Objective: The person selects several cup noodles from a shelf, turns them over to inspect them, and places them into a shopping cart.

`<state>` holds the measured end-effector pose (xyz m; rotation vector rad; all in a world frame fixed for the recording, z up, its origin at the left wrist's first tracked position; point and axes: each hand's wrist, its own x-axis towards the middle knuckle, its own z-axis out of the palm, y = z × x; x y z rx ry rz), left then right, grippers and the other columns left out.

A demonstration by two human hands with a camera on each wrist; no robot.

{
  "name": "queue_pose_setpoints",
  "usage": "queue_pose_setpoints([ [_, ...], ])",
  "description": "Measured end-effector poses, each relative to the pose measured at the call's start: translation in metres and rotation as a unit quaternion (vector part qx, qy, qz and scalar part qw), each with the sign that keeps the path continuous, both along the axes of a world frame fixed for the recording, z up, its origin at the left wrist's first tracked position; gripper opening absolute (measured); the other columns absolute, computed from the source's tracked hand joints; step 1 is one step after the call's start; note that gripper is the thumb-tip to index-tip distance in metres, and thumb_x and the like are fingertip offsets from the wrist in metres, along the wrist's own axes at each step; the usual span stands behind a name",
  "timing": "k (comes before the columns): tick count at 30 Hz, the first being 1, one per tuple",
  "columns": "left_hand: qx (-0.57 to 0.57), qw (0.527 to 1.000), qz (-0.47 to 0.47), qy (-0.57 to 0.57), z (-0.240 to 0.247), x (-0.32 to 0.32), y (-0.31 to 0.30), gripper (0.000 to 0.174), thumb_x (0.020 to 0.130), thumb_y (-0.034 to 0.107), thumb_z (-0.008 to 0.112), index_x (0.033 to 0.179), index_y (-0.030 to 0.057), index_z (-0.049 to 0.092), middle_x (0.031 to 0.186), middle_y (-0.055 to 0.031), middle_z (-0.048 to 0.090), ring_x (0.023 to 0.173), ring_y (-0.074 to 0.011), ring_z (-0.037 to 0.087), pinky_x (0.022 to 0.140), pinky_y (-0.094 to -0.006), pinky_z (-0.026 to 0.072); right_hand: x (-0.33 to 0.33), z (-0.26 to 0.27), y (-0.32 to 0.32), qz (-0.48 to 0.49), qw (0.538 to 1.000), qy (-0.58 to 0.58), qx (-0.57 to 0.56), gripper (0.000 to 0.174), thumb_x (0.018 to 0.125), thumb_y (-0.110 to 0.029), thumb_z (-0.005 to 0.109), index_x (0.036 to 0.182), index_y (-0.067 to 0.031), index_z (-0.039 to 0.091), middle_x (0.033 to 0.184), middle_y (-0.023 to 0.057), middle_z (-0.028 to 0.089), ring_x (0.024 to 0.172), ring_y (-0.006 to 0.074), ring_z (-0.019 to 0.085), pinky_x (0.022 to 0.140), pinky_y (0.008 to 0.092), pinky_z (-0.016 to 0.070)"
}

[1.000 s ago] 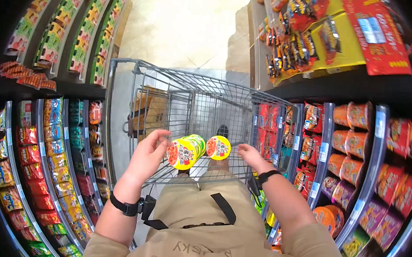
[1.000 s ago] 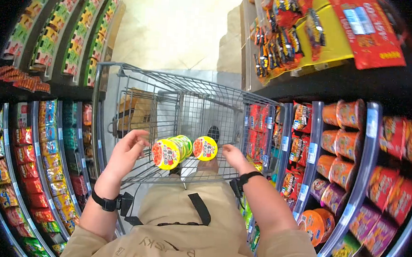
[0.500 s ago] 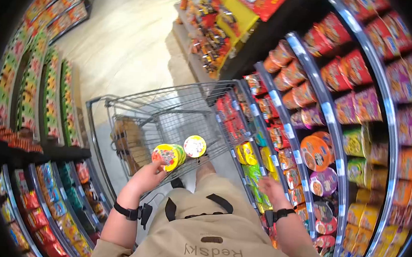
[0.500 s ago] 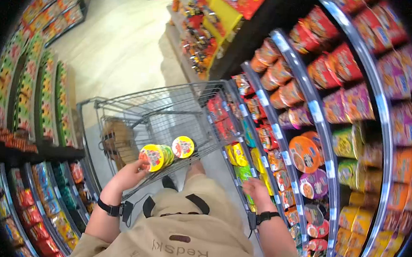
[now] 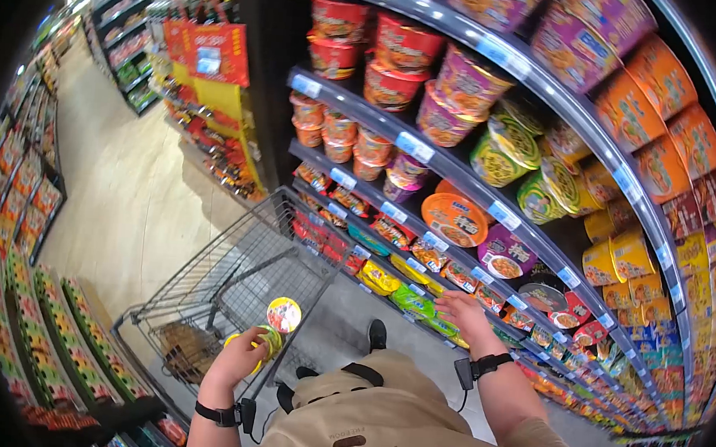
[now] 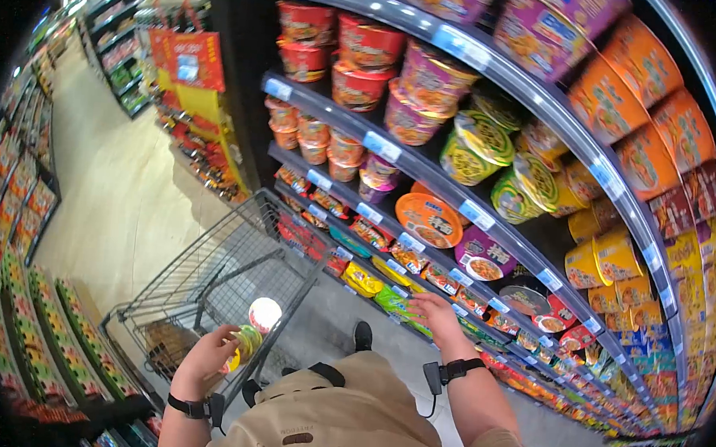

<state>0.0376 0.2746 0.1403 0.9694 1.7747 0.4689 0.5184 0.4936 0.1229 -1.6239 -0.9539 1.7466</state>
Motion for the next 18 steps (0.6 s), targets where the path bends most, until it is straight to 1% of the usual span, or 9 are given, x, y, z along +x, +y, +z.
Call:
queue_pose_setpoints([
  [4,0.015,0.999,-0.042,-0.006,0.025,0.035,0.064,0.041,0.1,0.019,0.063,0.138,0.0043,0.06,0.103,-0.0128,0.075,0.088,-0.0225,0.073,0.079,-0.0351,0.0566,0.025,0.019,0.013,0.021,0.998,0.021,0.051,0.026,0.105,-0.012,0.055,0.129,-0.0034,0.061,0.123,0.0143,0.071,0.113,0.0247,0.069,0.097,0.0393,0.0564],
  [8,0.101,0.988,-0.113,0.01,0.049,0.087,0.142,0.037,0.1,0.014,0.062,0.135,0.0035,0.061,0.103,-0.0102,0.073,0.08,-0.02,0.072,0.074,-0.0344,0.0556,0.067,0.053,0.031,0.019,0.989,0.043,0.143,0.028,0.105,-0.005,0.05,0.13,-0.0036,0.062,0.119,0.0114,0.072,0.112,0.0232,0.07,0.095,0.0365,0.0565],
  [10,0.14,0.98,-0.143,0.001,0.061,0.117,0.183,0.035,0.1,0.014,0.064,0.133,0.0031,0.062,0.104,-0.0095,0.073,0.086,-0.02,0.072,0.077,-0.0339,0.0559,0.087,0.079,0.043,0.0,0.986,0.045,0.162,0.027,0.105,-0.005,0.051,0.13,-0.0032,0.061,0.12,0.0116,0.072,0.111,0.0224,0.07,0.095,0.0358,0.0566],
  [11,0.164,0.973,-0.162,-0.019,0.071,0.133,0.202,0.034,0.101,0.012,0.064,0.134,0.0024,0.062,0.113,-0.0098,0.073,0.101,-0.0197,0.069,0.086,-0.0325,0.0538,0.094,0.096,0.047,-0.02,0.98,0.06,0.188,0.026,0.105,-0.005,0.052,0.129,-0.0029,0.062,0.118,0.0115,0.072,0.109,0.0219,0.07,0.094,0.0356,0.0568],
  [12,0.166,0.971,-0.169,-0.017,0.08,0.15,0.22,0.034,0.101,0.012,0.064,0.134,0.0024,0.062,0.113,-0.0098,0.073,0.101,-0.0197,0.069,0.086,-0.0325,0.0538,0.101,0.112,0.052,-0.038,0.973,0.074,0.214,0.026,0.104,-0.005,0.052,0.128,-0.0027,0.062,0.117,0.0114,0.072,0.108,0.0214,0.071,0.094,0.0353,0.0571],
  [14,0.278,0.937,-0.206,-0.055,0.095,0.185,0.253,0.033,0.101,0.007,0.062,0.134,0.0008,0.061,0.112,-0.0094,0.073,0.105,-0.0194,0.069,0.09,-0.0324,0.0537,0.12,0.135,0.063,-0.051,0.97,0.071,0.226,0.026,0.104,-0.006,0.053,0.128,-0.0027,0.062,0.116,0.0108,0.072,0.106,0.0217,0.071,0.092,0.0356,0.058],
  [15,0.289,0.929,-0.215,-0.082,0.103,0.202,0.268,0.034,0.1,0.003,0.062,0.134,0.0002,0.061,0.118,-0.0102,0.072,0.112,-0.0201,0.067,0.098,-0.0333,0.0526,0.128,0.145,0.068,-0.059,0.962,0.094,0.249,0.025,0.104,-0.006,0.053,0.127,-0.0028,0.063,0.117,0.0107,0.072,0.106,0.0221,0.071,0.091,0.0361,0.0583],
  [16,0.289,0.928,-0.22,-0.082,0.111,0.219,0.281,0.034,0.1,0.003,0.062,0.134,0.0002,0.061,0.118,-0.0102,0.072,0.112,-0.0201,0.067,0.098,-0.0333,0.0526,0.137,0.154,0.072,-0.065,0.953,0.116,0.272,0.025,0.104,-0.007,0.054,0.127,-0.0029,0.063,0.117,0.0107,0.072,0.105,0.0226,0.071,0.091,0.0365,0.0586],
  [18,0.37,0.89,-0.247,-0.102,0.127,0.251,0.306,0.036,0.097,0.002,0.063,0.133,0.0004,0.061,0.12,-0.0152,0.069,0.106,-0.0243,0.068,0.093,-0.0353,0.0541,0.155,0.169,0.081,-0.062,0.948,0.121,0.288,0.025,0.106,-0.005,0.052,0.129,-0.0024,0.062,0.12,0.0125,0.071,0.111,0.0241,0.07,0.094,0.0383,0.0579],
])
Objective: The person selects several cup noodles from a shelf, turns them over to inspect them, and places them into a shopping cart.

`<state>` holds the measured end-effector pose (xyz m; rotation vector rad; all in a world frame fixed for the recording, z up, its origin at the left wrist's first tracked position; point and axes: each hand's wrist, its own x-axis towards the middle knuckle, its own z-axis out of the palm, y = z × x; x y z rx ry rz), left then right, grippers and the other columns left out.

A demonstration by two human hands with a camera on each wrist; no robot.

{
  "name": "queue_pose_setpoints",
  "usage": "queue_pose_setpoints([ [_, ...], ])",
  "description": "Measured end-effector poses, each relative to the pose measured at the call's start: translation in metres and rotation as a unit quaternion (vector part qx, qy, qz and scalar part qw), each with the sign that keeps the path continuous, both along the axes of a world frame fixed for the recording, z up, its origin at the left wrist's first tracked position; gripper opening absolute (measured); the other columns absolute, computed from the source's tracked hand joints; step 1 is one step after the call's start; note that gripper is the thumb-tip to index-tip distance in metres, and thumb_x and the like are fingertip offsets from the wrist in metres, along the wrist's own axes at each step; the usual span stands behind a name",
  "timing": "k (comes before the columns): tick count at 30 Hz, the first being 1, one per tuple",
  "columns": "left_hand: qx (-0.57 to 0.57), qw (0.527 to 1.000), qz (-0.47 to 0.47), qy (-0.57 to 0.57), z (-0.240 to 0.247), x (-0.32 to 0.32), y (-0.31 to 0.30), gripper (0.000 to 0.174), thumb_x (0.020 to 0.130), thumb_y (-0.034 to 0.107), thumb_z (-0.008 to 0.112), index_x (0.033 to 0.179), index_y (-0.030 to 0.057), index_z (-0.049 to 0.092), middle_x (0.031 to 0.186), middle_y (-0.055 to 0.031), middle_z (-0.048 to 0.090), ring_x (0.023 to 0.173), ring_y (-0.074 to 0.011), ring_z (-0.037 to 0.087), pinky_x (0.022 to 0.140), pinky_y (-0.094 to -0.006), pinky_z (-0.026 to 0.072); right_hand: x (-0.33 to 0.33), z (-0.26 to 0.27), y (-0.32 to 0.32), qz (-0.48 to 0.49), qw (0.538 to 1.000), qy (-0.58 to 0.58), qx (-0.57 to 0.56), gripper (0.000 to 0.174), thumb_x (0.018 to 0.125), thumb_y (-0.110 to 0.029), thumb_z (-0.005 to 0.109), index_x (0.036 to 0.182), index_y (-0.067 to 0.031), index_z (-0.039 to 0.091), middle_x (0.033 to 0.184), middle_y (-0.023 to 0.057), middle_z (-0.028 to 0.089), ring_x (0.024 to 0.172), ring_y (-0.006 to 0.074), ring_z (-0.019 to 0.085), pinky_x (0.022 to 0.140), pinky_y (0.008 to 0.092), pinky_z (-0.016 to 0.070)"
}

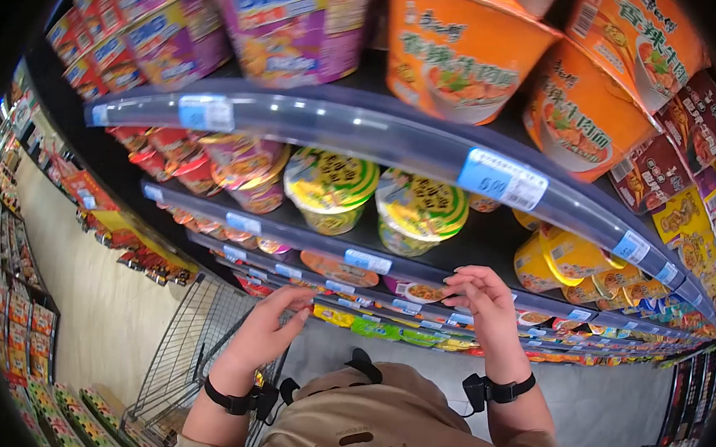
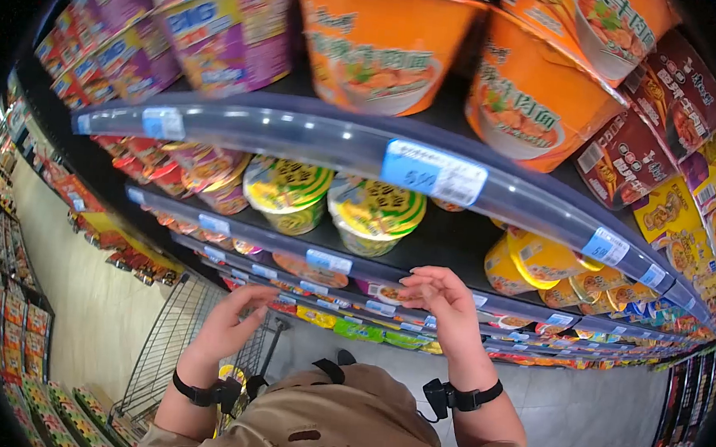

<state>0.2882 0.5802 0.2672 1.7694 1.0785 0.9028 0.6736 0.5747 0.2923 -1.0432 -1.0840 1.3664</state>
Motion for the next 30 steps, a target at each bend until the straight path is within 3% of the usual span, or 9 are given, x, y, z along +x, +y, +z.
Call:
queue_pose_setpoints([
  [2,-0.015,1.0,-0.014,-0.003,0.026,0.028,0.019,0.039,0.095,0.0,0.063,0.134,0.0,0.061,0.13,-0.0174,0.066,0.115,-0.0283,0.066,0.099,-0.0372,0.0519,0.01,0.013,0.01,-0.013,1.0,0.004,0.025,0.026,0.105,-0.005,0.052,0.129,-0.0025,0.062,0.12,0.0127,0.071,0.112,0.0242,0.07,0.094,0.0387,0.0581],
  [5,0.094,0.995,-0.011,0.014,0.047,0.061,0.04,0.043,0.091,-0.004,0.06,0.134,-0.0022,0.061,0.145,-0.0204,0.06,0.134,-0.0357,0.058,0.114,-0.0418,0.042,0.024,0.022,0.025,0.019,0.998,0.017,0.058,0.034,0.103,-0.002,0.054,0.137,-0.0014,0.057,0.134,0.0145,0.066,0.125,0.0256,0.064,0.102,0.0418,0.0548],
  [10,0.137,0.989,-0.003,0.045,0.054,0.091,0.062,0.052,0.093,-0.001,0.061,0.144,-0.0062,0.052,0.15,-0.0259,0.054,0.141,-0.0403,0.052,0.117,-0.0421,0.0391,0.038,0.007,0.047,0.067,0.992,0.015,0.107,0.056,0.097,0.004,0.057,0.152,0.001,0.045,0.158,0.0162,0.046,0.149,0.0318,0.043,0.122,0.0511,0.0361],
  [16,0.089,0.994,0.037,0.045,0.041,0.104,0.07,0.064,0.095,0.004,0.064,0.153,-0.0075,0.04,0.151,-0.0311,0.051,0.143,-0.0436,0.049,0.118,-0.0432,0.0382,0.043,0.006,0.06,0.122,0.992,-0.018,0.033,0.064,0.094,0.009,0.061,0.155,-0.0018,0.042,0.162,0.0103,0.041,0.153,0.0246,0.034,0.129,0.0439,0.0241],
  [24,0.064,0.995,-0.011,0.077,0.043,0.117,0.079,0.074,0.095,0.011,0.069,0.156,-0.009,0.031,0.147,-0.0342,0.051,0.137,-0.0462,0.052,0.114,-0.0446,0.0419,0.049,-0.001,0.056,0.111,0.993,-0.047,-0.007,0.063,0.096,0.008,0.064,0.154,-0.0034,0.044,0.158,0.0096,0.047,0.149,0.0231,0.041,0.127,0.0416,0.0277],
  [26,0.074,0.994,-0.018,0.073,0.039,0.119,0.078,0.075,0.095,0.013,0.07,0.156,-0.0094,0.031,0.146,-0.0346,0.051,0.136,-0.0464,0.053,0.113,-0.0453,0.0423,0.047,0.002,0.052,0.075,0.996,0.001,0.039,0.038,0.099,-0.002,0.068,0.137,-0.0012,0.061,0.129,0.003,0.064,0.118,0.0122,0.056,0.101,0.0319,0.0458],
  [27,0.115,0.99,-0.012,0.077,0.037,0.12,0.076,0.077,0.094,0.013,0.073,0.156,-0.0084,0.032,0.144,-0.0332,0.054,0.134,-0.0447,0.055,0.111,-0.0447,0.0445,0.05,0.0,0.05,0.074,0.996,0.001,0.038,0.038,0.099,-0.002,0.068,0.137,-0.0012,0.061,0.129,0.003,0.064,0.118,0.0122,0.056,0.101,0.0319,0.0458],
  [29,0.153,0.985,-0.005,0.083,0.035,0.121,0.071,0.08,0.092,0.013,0.076,0.156,-0.0074,0.033,0.143,-0.0318,0.056,0.131,-0.0431,0.058,0.109,-0.0441,0.0467,0.059,-0.005,0.046,0.118,0.992,0.016,0.052,0.066,0.097,0.005,0.059,0.159,-0.0021,0.038,0.164,0.0144,0.039,0.155,0.0301,0.034,0.128,0.0494,0.023],
  [30,0.143,0.988,0.011,0.058,0.036,0.12,0.068,0.083,0.087,0.012,0.081,0.155,-0.0061,0.037,0.138,-0.0296,0.06,0.126,-0.0411,0.062,0.105,-0.0428,0.0496,0.06,-0.006,0.044,0.119,0.991,0.017,0.05,0.066,0.097,0.005,0.059,0.159,-0.0021,0.038,0.164,0.0144,0.039,0.155,0.0301,0.034,0.128,0.0494,0.023],
])
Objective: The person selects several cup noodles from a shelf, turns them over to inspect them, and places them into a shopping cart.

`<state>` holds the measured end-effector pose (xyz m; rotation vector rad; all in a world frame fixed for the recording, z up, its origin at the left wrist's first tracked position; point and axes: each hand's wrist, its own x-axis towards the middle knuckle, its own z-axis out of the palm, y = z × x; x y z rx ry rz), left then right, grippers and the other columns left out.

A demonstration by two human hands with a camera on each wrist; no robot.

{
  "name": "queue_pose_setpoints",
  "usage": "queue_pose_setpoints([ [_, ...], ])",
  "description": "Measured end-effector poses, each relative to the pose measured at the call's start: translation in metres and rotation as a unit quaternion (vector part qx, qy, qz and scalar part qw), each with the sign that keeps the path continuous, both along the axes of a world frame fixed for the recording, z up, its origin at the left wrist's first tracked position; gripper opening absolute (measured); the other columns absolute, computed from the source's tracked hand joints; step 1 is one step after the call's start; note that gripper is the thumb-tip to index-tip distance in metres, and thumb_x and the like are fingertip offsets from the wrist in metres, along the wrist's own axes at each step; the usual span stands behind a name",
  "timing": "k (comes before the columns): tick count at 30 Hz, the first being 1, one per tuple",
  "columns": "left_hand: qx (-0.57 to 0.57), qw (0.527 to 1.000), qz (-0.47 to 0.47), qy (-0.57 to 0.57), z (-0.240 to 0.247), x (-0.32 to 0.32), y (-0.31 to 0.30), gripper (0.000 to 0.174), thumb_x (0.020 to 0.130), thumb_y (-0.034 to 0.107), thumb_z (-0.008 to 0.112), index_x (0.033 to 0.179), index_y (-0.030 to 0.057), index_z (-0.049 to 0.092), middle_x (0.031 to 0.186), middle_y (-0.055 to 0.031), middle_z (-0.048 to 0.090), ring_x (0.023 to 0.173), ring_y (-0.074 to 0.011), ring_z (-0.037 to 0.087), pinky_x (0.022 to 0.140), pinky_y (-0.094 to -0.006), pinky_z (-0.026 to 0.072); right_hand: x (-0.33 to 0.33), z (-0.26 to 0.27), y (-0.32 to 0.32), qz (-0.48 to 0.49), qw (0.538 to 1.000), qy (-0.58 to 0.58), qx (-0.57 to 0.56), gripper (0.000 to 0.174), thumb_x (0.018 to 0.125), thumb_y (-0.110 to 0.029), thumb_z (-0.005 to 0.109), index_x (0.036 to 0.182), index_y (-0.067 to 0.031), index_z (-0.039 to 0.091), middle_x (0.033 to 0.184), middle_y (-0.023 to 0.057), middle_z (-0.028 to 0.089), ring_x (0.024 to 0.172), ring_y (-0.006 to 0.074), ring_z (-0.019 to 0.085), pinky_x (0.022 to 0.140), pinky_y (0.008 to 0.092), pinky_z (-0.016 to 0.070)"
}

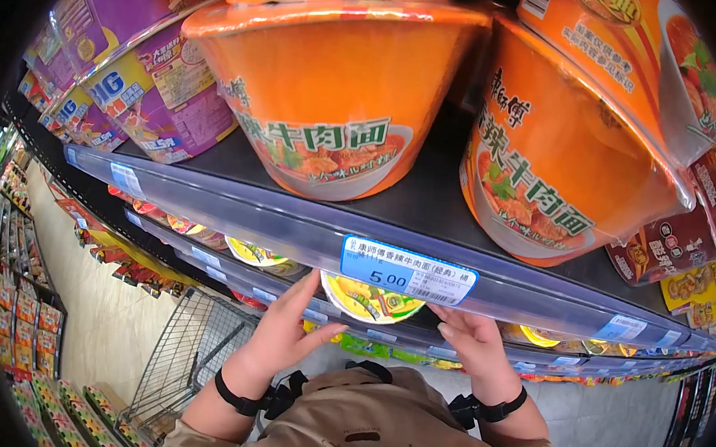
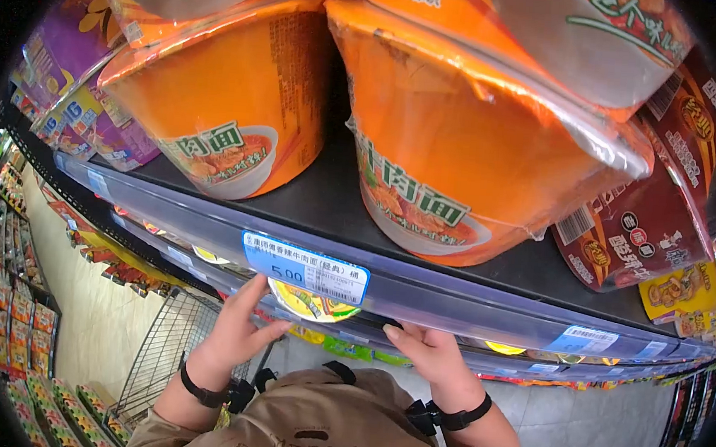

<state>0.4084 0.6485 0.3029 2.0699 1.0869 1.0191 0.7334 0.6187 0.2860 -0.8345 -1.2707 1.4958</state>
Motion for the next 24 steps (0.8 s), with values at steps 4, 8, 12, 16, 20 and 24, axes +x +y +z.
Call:
queue_pose_setpoints([
  [4,-0.004,0.998,0.053,-0.017,0.002,-0.007,-0.01,0.086,0.075,0.008,0.09,0.15,-0.0028,0.05,0.125,-0.0234,0.071,0.111,-0.0357,0.072,0.095,-0.0395,0.0564,-0.007,0.013,-0.006,0.049,0.99,0.121,0.055,0.073,0.095,-0.003,0.058,0.162,-0.0012,0.031,0.17,0.0188,0.029,0.16,0.0341,0.022,0.129,0.0541,0.0163],
  [8,0.103,0.992,0.077,0.009,0.005,-0.021,-0.028,0.084,0.069,0.017,0.093,0.141,-0.0058,0.057,0.12,-0.0244,0.072,0.107,-0.036,0.073,0.09,-0.0407,0.0573,-0.017,0.034,-0.018,0.11,0.982,0.143,0.063,0.075,0.094,0.01,0.053,0.163,0.0007,0.026,0.171,0.0201,0.025,0.16,0.033,0.019,0.131,0.0511,0.0153],
  [12,0.12,0.987,0.101,0.02,0.014,-0.042,-0.048,0.085,0.075,0.043,0.089,0.137,-0.0068,0.059,0.113,-0.0219,0.072,0.101,-0.0373,0.072,0.088,-0.0411,0.0558,-0.027,0.033,-0.027,0.16,0.978,0.133,0.027,0.078,0.093,0.006,0.056,0.163,0.0039,0.023,0.171,0.0208,0.024,0.16,0.0315,0.022,0.131,0.0493,0.0158],
  [16,0.096,0.989,0.115,-0.012,0.021,-0.064,-0.073,0.086,0.08,0.051,0.084,0.139,-0.0064,0.057,0.123,-0.0235,0.068,0.11,-0.0385,0.069,0.094,-0.0417,0.0542,-0.051,0.028,-0.029,0.234,0.967,0.102,0.017,0.078,0.094,0.005,0.056,0.164,0.004,0.022,0.171,0.0205,0.024,0.159,0.0322,0.023,0.13,0.0489,0.0172],
  [20,0.098,0.978,0.183,-0.023,0.012,-0.1,-0.115,0.085,0.081,0.051,0.083,0.14,-0.0052,0.058,0.131,-0.0252,0.067,0.119,-0.0399,0.068,0.1,-0.0419,0.0534,-0.093,0.02,-0.03,0.306,0.949,0.075,-0.005,0.078,0.095,0.003,0.057,0.164,0.0037,0.02,0.171,0.0202,0.024,0.159,0.0325,0.024,0.13,0.0478,0.0178],
  [24,0.072,0.96,0.272,0.002,0.002,-0.146,-0.171,0.077,0.082,0.047,0.082,0.136,-0.0047,0.063,0.127,-0.0244,0.07,0.114,-0.0381,0.071,0.098,-0.0406,0.0548,-0.149,0.017,-0.036,0.375,0.922,0.078,-0.053,0.077,0.097,-0.002,0.058,0.164,0.0037,0.02,0.171,0.0201,0.025,0.159,0.0326,0.025,0.129,0.0487,0.0181],
])
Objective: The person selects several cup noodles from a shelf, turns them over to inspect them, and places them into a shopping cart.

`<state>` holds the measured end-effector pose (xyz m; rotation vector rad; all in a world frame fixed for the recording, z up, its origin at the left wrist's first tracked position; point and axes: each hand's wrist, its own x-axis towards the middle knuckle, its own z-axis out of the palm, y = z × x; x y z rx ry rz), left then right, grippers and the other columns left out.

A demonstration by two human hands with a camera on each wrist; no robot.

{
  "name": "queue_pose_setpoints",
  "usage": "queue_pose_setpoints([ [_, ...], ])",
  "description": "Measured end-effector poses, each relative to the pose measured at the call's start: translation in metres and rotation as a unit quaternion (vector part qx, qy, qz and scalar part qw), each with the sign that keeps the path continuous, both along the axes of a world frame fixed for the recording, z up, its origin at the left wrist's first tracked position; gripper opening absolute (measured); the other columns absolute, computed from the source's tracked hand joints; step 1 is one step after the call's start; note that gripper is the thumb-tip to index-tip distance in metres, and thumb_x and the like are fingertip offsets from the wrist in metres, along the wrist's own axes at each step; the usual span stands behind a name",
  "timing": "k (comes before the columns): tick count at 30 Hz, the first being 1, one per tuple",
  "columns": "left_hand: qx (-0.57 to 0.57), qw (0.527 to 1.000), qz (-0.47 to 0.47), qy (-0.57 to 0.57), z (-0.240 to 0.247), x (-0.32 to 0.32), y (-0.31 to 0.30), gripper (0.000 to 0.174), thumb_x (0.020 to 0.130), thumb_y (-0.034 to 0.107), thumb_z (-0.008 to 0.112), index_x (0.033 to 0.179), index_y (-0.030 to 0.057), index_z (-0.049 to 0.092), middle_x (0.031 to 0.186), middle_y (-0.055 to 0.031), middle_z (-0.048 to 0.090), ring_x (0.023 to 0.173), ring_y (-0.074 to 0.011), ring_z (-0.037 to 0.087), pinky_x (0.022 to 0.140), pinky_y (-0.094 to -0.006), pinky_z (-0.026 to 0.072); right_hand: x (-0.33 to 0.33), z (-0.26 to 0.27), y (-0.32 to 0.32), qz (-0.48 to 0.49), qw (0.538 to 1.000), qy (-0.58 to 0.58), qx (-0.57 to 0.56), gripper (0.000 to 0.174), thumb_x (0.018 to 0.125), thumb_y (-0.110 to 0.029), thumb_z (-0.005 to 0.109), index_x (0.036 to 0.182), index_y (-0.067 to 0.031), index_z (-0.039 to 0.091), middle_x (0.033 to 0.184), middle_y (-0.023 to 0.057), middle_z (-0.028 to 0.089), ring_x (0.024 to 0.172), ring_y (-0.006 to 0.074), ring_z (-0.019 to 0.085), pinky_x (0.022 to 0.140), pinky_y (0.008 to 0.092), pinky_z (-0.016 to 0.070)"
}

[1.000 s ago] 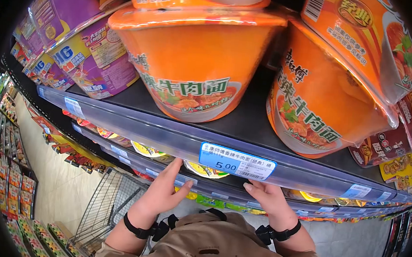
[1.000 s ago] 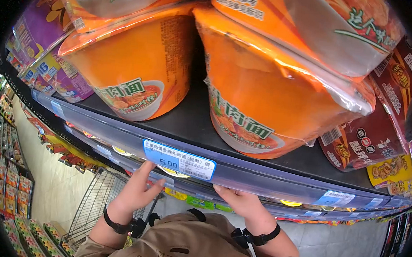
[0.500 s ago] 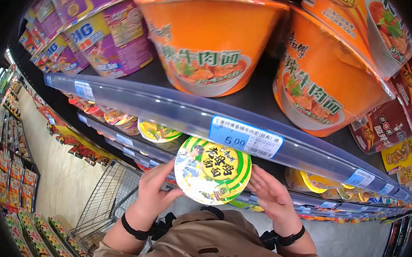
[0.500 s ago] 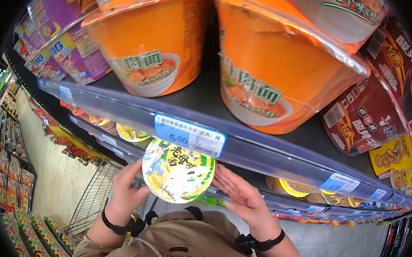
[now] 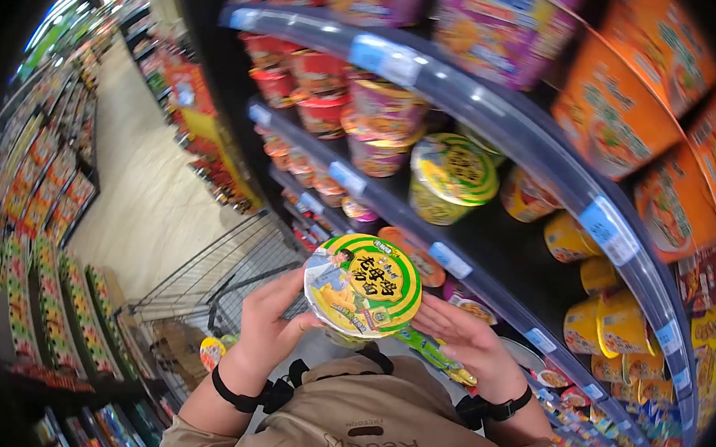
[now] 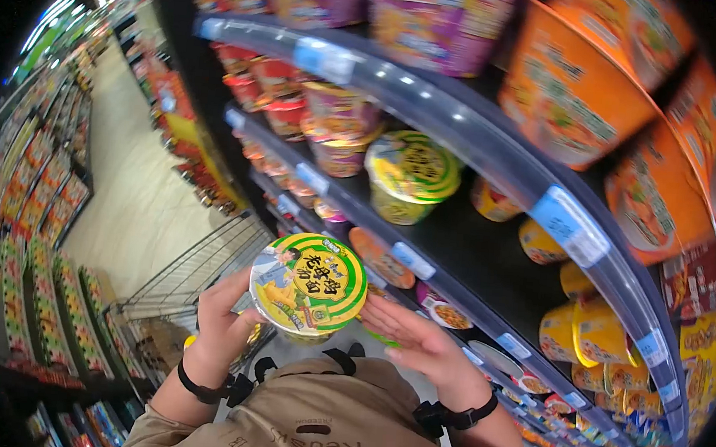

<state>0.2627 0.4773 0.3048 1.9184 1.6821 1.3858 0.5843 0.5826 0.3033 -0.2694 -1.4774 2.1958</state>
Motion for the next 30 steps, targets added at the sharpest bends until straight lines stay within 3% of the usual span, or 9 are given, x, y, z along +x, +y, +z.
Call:
queue_pose_setpoints([
  [8,-0.056,0.989,0.12,-0.06,-0.025,-0.084,-0.134,0.067,0.084,0.038,0.081,0.135,-0.002,0.065,0.118,-0.0239,0.073,0.104,-0.0359,0.075,0.088,-0.0375,0.0581,-0.123,-0.015,-0.045,0.125,0.989,-0.053,-0.06,0.075,0.099,-0.006,0.059,0.164,0.0027,0.024,0.17,0.0202,0.029,0.157,0.0326,0.028,0.128,0.0511,0.0223],
  [13,-0.119,0.978,0.168,-0.016,-0.024,-0.123,-0.211,0.07,0.077,0.023,0.089,0.138,0.0012,0.064,0.117,-0.0194,0.074,0.099,-0.0334,0.075,0.085,-0.0376,0.0595,-0.194,-0.03,-0.08,0.181,0.978,-0.073,-0.068,0.075,0.098,-0.002,0.058,0.164,0.0018,0.023,0.169,0.019,0.031,0.157,0.0319,0.031,0.128,0.0505,0.0244],
  [20,-0.108,0.963,0.247,0.009,-0.044,-0.172,-0.307,0.058,0.081,0.022,0.086,0.132,0.0038,0.067,0.101,-0.0168,0.075,0.09,-0.0364,0.072,0.077,-0.0407,0.0588,-0.288,-0.028,-0.137,0.254,0.959,-0.11,-0.053,0.078,0.097,-0.003,0.06,0.164,0.0029,0.021,0.17,0.0193,0.027,0.158,0.0314,0.027,0.128,0.0492,0.0237],
  [24,-0.086,0.964,0.252,0.011,-0.053,-0.201,-0.35,0.057,0.084,0.019,0.083,0.135,0.0038,0.064,0.102,-0.0179,0.074,0.091,-0.0387,0.071,0.077,-0.0422,0.0582,-0.335,-0.031,-0.169,0.257,0.953,-0.155,-0.043,0.077,0.097,-0.004,0.06,0.164,0.0031,0.023,0.169,0.0194,0.03,0.158,0.031,0.028,0.128,0.049,0.0248],
  [28,-0.123,0.972,0.198,-0.017,-0.067,-0.221,-0.364,0.061,0.089,0.014,0.08,0.144,0.0041,0.055,0.116,-0.02,0.072,0.1,-0.0397,0.071,0.084,-0.0425,0.0591,-0.358,-0.049,-0.181,0.224,0.956,-0.186,-0.04,0.074,0.098,-0.006,0.06,0.163,0.0017,0.026,0.168,0.0193,0.032,0.156,0.031,0.031,0.127,0.0481,0.0274],
  [30,-0.215,0.949,0.188,-0.131,-0.077,-0.226,-0.363,0.068,0.095,0.017,0.075,0.154,0.0018,0.044,0.124,-0.0212,0.071,0.112,-0.0354,0.071,0.093,-0.0399,0.058,-0.369,-0.054,-0.186,0.215,0.949,-0.213,-0.088,0.074,0.099,-0.008,0.061,0.163,0.0011,0.027,0.168,0.0193,0.032,0.156,0.0319,0.032,0.126,0.047,0.029],
])
